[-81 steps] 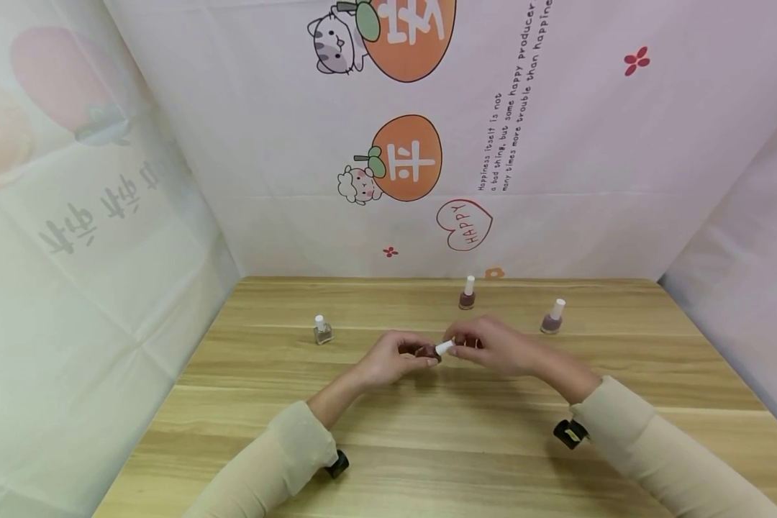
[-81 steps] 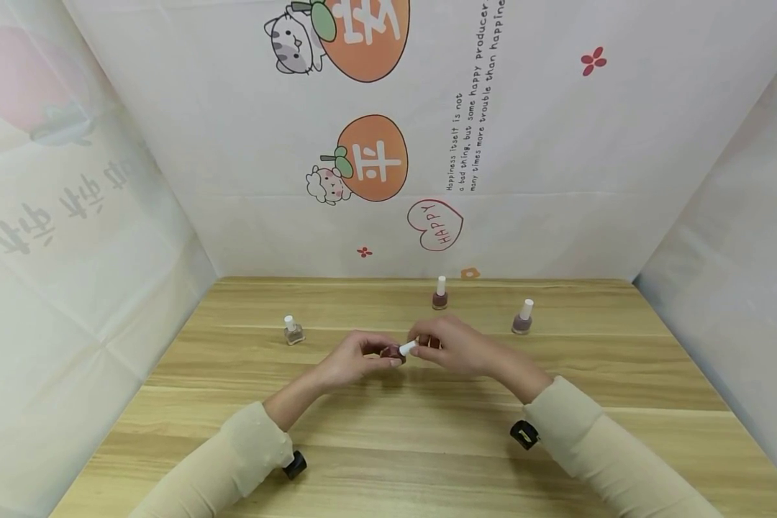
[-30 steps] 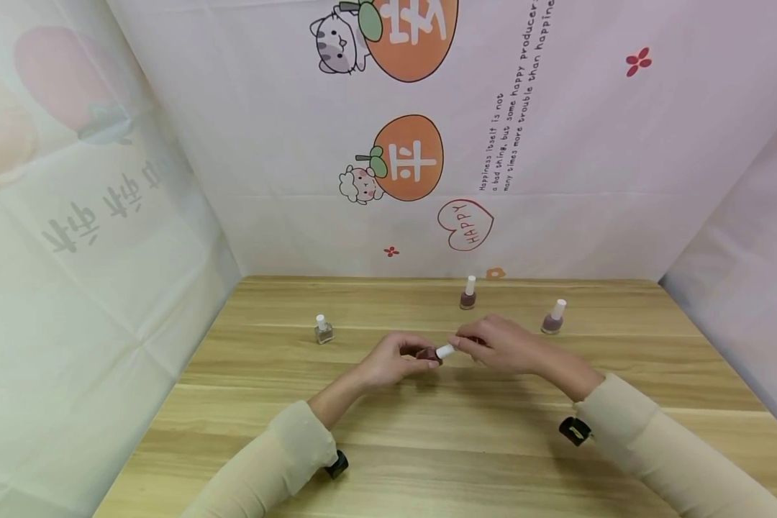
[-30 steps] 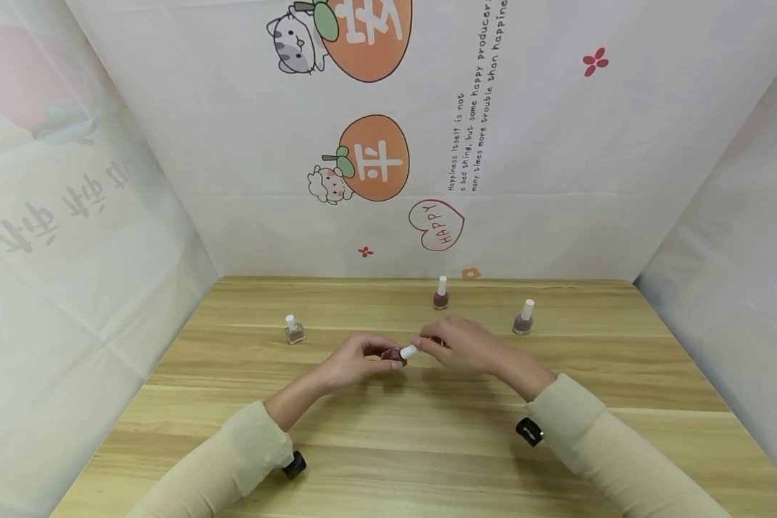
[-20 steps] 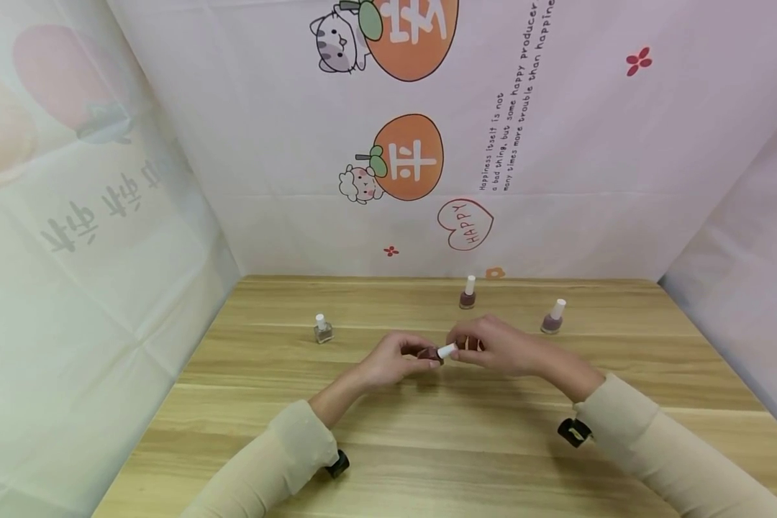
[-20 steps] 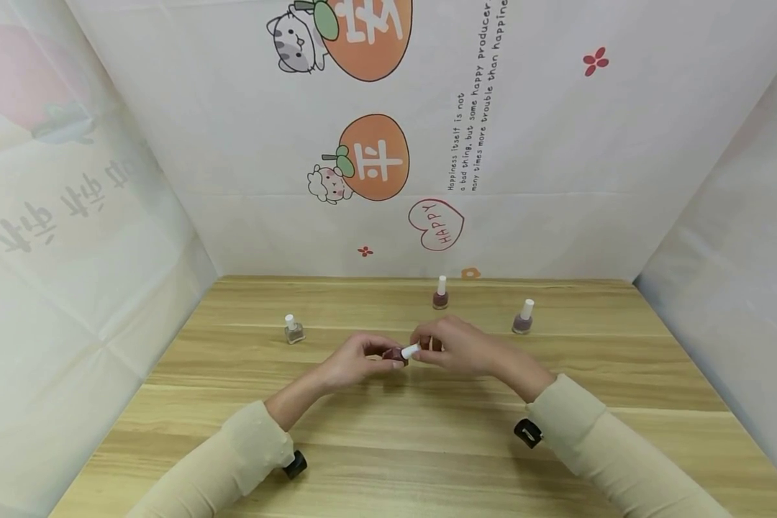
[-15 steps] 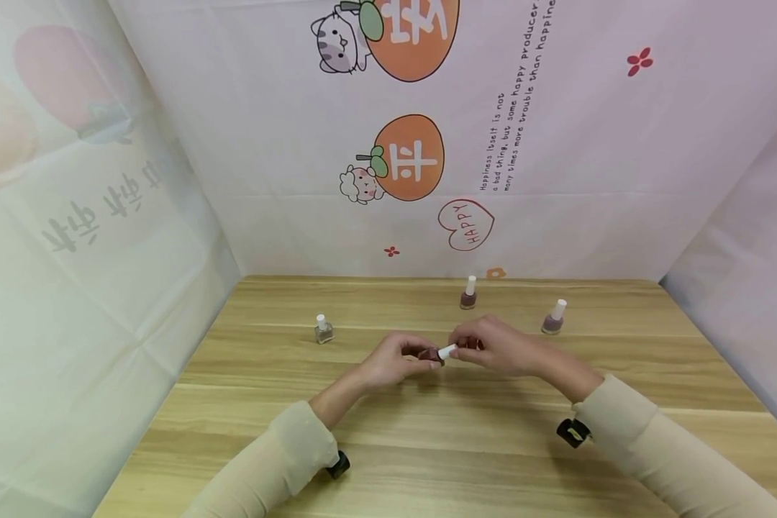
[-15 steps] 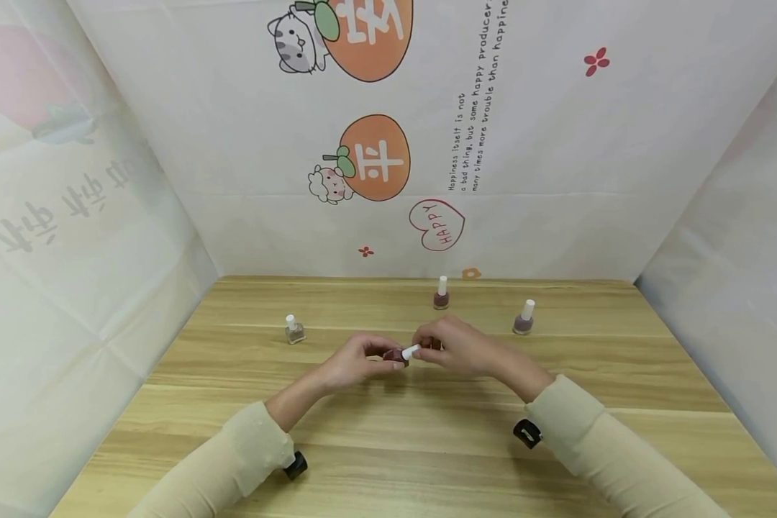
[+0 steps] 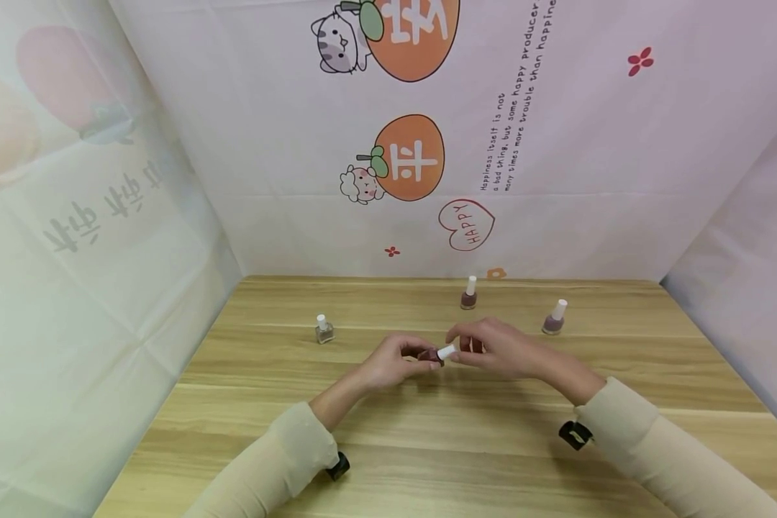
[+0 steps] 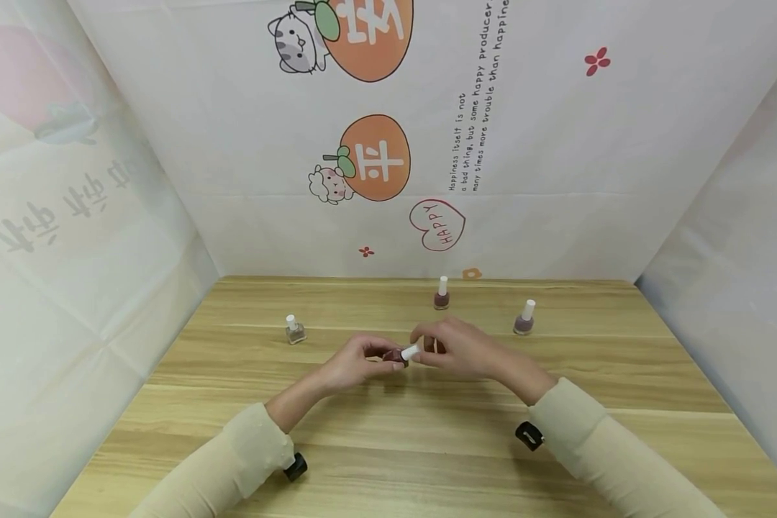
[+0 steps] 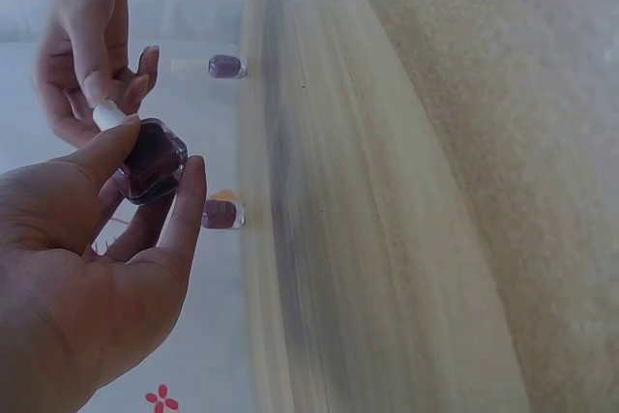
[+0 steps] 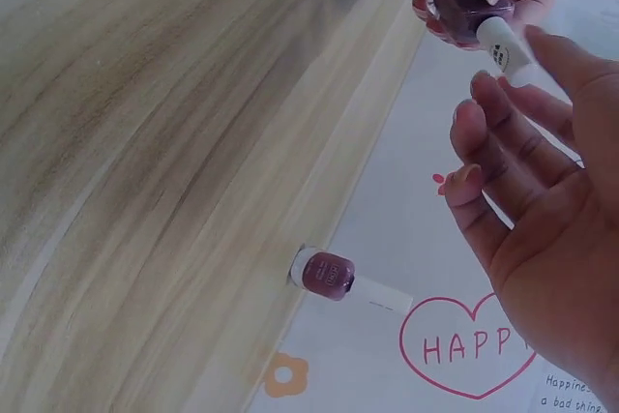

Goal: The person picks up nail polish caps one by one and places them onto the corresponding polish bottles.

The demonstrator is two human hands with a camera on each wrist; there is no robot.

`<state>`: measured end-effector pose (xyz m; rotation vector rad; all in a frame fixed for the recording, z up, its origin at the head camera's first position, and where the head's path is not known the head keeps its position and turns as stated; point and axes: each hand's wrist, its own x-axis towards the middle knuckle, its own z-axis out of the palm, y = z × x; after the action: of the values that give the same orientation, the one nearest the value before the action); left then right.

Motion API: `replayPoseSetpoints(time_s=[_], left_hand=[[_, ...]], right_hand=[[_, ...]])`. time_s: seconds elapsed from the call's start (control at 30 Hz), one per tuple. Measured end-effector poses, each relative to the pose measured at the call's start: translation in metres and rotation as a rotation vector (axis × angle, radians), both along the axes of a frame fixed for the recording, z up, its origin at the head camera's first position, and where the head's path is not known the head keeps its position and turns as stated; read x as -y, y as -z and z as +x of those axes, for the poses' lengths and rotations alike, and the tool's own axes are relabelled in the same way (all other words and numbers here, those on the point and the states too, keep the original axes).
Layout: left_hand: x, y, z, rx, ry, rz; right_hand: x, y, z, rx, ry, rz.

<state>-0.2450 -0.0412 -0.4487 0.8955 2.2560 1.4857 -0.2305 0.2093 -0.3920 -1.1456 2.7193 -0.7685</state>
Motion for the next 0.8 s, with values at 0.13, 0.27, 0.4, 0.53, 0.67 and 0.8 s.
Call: replayPoseSetpoints(time_s=[0.13,0.27,0.4,0.53,0.67,0.8], left_hand=[[-0.0005,-0.0008,0.0002,-0.007,0.004,0.001],[-0.0014,-0.0013,0.0011,-0.014,0.003,-0.004],[-0.0019,-0.0013,0.0021,-0.016,0.006,-0.013],[-0.0019,-0.0015,0.0034,-0.005,0.006,-0.006],[-0.0018,-0.0016,0.0036,0.004,-0.004,-0.004],[-0.0018,-0.0014,0.0033,0.0,-0.005,-0.005]], right_hand=[[0.0001,-0.0009,-0.0008,0.02,-0.028,-0.015],[0.0004,0.0007,-0.0017,0.029,-0.039,-0.003],[0.0002,0.0025,-0.0013,0.018,-0.034,0.017],[-0.0007,0.0027,-0.0001,0.01,-0.02,0.011],[-0.0009,0.003,-0.0009,0.025,-0.032,-0.009],[0.0002,0.0028,-0.0011,0.047,-0.049,-0.008]])
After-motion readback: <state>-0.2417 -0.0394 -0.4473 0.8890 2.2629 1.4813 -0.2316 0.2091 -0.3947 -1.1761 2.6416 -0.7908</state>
